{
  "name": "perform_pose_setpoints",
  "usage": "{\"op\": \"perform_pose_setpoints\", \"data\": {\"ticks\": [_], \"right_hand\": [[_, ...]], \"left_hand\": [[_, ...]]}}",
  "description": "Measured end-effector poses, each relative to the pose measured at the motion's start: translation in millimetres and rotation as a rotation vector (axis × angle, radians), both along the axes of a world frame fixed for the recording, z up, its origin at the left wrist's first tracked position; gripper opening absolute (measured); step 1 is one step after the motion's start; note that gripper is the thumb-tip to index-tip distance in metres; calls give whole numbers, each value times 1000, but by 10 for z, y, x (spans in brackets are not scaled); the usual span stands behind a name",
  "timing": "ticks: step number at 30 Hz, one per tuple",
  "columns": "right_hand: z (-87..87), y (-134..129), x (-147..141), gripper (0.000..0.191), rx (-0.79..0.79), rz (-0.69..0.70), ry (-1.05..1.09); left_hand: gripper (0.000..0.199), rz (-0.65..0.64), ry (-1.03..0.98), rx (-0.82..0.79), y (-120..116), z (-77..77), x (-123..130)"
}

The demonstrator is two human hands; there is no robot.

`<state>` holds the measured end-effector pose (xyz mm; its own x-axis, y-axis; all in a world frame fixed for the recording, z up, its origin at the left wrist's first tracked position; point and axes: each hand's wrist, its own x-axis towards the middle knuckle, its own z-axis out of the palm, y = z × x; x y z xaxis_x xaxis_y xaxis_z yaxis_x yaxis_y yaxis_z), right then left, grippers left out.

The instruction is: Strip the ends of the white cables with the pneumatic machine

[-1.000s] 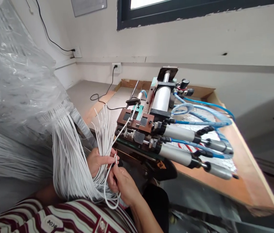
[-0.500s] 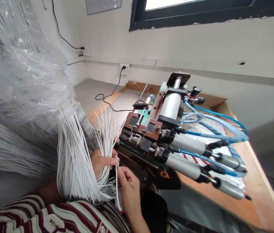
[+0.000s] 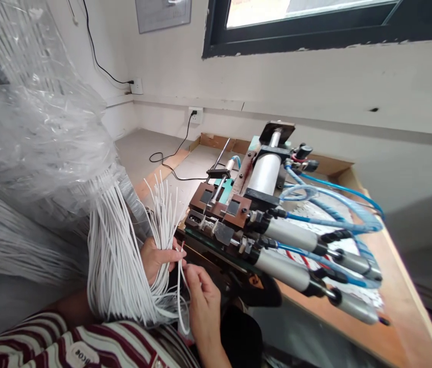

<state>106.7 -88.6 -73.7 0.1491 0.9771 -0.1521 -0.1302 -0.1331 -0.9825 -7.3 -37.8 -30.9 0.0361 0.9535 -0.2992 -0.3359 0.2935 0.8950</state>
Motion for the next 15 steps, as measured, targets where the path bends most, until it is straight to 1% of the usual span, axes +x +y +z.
{"op": "perform_pose_setpoints", "data": {"ticks": [2,4,6,8,9,10,12,13,15], "right_hand": [[-79,-20,220,34,-29,-172,-64],[-178,-23,547,37,-66,-402,-184],[-258,7,954,37,-64,-571,-381],[-281,85,1382,37,-37,-659,-654],[-266,144,1580,36,-36,-660,-841],[-235,215,1754,35,-42,-620,-1041],[-141,383,2002,25,-8,-535,-1162],[-89,470,2069,20,18,-472,-1188],[5,620,2104,12,89,-342,-1220]], "left_hand": [[16,14,1,-3,7,5,0],[16,15,3,-3,14,10,-3],[16,6,6,3,32,17,-7],[15,-10,13,20,67,24,-4],[14,-21,17,31,87,28,1],[13,-30,21,44,105,34,8],[12,-41,28,68,124,49,23],[12,-42,32,79,125,57,29],[11,-32,42,97,114,70,34]]}}
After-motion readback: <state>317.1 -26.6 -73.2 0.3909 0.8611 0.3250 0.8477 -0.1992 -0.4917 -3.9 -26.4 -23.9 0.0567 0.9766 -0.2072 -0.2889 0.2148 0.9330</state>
